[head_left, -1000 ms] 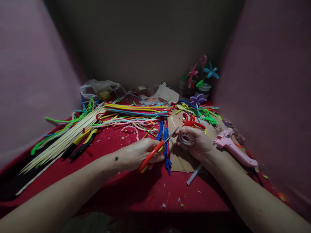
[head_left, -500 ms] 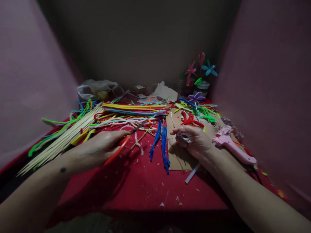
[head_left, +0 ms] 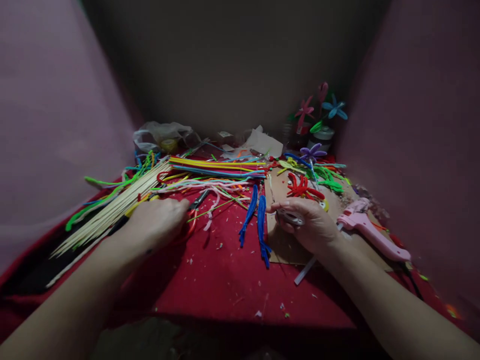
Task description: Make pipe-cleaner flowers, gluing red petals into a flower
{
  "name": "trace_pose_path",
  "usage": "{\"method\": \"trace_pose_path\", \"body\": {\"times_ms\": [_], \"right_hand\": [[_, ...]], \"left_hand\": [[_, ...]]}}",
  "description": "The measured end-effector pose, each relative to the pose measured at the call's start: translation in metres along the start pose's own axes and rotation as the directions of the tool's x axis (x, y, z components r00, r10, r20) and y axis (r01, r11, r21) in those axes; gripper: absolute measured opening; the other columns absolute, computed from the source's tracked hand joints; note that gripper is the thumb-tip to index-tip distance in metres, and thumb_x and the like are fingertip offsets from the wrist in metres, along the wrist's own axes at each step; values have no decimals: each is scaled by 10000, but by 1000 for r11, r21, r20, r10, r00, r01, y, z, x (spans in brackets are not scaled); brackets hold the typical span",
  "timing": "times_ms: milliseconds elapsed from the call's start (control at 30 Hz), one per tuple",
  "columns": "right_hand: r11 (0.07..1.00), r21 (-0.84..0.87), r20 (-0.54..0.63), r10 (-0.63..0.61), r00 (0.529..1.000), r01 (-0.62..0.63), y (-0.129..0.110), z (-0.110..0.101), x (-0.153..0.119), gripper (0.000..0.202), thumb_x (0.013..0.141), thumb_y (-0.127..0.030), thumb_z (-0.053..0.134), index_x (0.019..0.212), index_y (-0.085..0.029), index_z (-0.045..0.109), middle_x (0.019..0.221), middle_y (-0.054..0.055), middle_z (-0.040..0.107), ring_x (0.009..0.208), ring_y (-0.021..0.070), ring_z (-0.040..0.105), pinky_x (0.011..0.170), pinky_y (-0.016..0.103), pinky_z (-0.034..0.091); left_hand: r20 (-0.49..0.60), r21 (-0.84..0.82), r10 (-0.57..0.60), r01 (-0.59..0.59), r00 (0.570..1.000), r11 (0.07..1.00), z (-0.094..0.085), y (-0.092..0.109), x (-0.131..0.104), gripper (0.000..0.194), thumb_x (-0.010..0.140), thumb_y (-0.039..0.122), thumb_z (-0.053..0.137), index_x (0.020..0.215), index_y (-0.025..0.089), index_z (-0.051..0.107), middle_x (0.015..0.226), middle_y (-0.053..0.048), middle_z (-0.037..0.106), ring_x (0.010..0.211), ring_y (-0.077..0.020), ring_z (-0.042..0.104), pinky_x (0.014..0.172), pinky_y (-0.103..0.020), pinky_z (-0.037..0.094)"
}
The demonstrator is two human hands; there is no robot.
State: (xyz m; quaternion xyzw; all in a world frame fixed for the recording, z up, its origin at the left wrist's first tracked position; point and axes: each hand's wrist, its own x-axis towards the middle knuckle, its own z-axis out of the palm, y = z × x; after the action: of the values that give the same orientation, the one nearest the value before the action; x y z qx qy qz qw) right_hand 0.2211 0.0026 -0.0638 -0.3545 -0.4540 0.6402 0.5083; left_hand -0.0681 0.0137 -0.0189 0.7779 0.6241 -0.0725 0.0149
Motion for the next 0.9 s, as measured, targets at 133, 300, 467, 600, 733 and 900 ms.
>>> {"method": "trace_pose_path", "body": {"times_ms": [133, 300, 467, 600, 733, 900], "right_hand": [[1000, 4, -18, 0, 1000, 0, -1, 1, -1, 185, 690, -231, 556, 687, -152, 723, 501, 27, 557, 423, 81, 354, 407, 229, 183], [997, -62, -16, 37, 999, -37, -3, 8, -7, 162, 670, -238, 585, 682, -160, 726, 460, 10, 510, 426, 93, 357, 414, 240, 212], [998, -49, -133, 28, 991, -35, -10, 13, -13, 97, 629, -254, 655, 599, -172, 697, 498, 6, 519, 452, 93, 369, 417, 238, 238], [997, -66, -163, 23, 986, -34, -11, 14, -14, 60, 589, -242, 702, 615, -188, 697, 477, -15, 476, 449, 85, 343, 413, 228, 242], [996, -85, -161, 6, 987, -20, -8, 15, -14, 68, 559, -233, 716, 623, -208, 719, 464, -10, 479, 449, 94, 358, 419, 235, 269], [983, -172, -114, 43, 993, -62, -7, 17, -15, 94, 557, -283, 709, 603, -204, 731, 473, 26, 528, 487, 131, 447, 436, 247, 306]], "left_hand": [[-111, -40, 63, -68, 992, 997, -17, 25, -4, 212, 782, 272, 427, 728, 173, 606, 643, -61, 581, 582, -163, 489, 545, -275, 293], [-200, -692, 174, -265, 964, 672, -21, 78, -13, 216, 809, 335, 474, 895, 194, 613, 710, -1, 579, 583, -95, 469, 573, -218, 355], [-93, -994, 235, -102, 968, 28, -8, 129, 2, 273, 735, 386, 583, 864, 154, 518, 602, 43, 478, 445, -56, 420, 419, -185, 311], [-96, -970, 225, -40, 970, -238, 1, 139, 17, 302, 672, 409, 646, 727, 157, 490, 598, 53, 451, 393, -20, 317, 366, -170, 216], [-34, -905, 250, 76, 968, -419, 8, 138, 22, 328, 606, 369, 710, 679, 154, 473, 566, 56, 453, 381, -10, 275, 370, -174, 170], [-104, -884, 150, -22, 983, -466, 10, 132, 29, 305, 622, 336, 705, 599, 151, 465, 447, 89, 342, 357, -15, 241, 384, -202, 143]]}}
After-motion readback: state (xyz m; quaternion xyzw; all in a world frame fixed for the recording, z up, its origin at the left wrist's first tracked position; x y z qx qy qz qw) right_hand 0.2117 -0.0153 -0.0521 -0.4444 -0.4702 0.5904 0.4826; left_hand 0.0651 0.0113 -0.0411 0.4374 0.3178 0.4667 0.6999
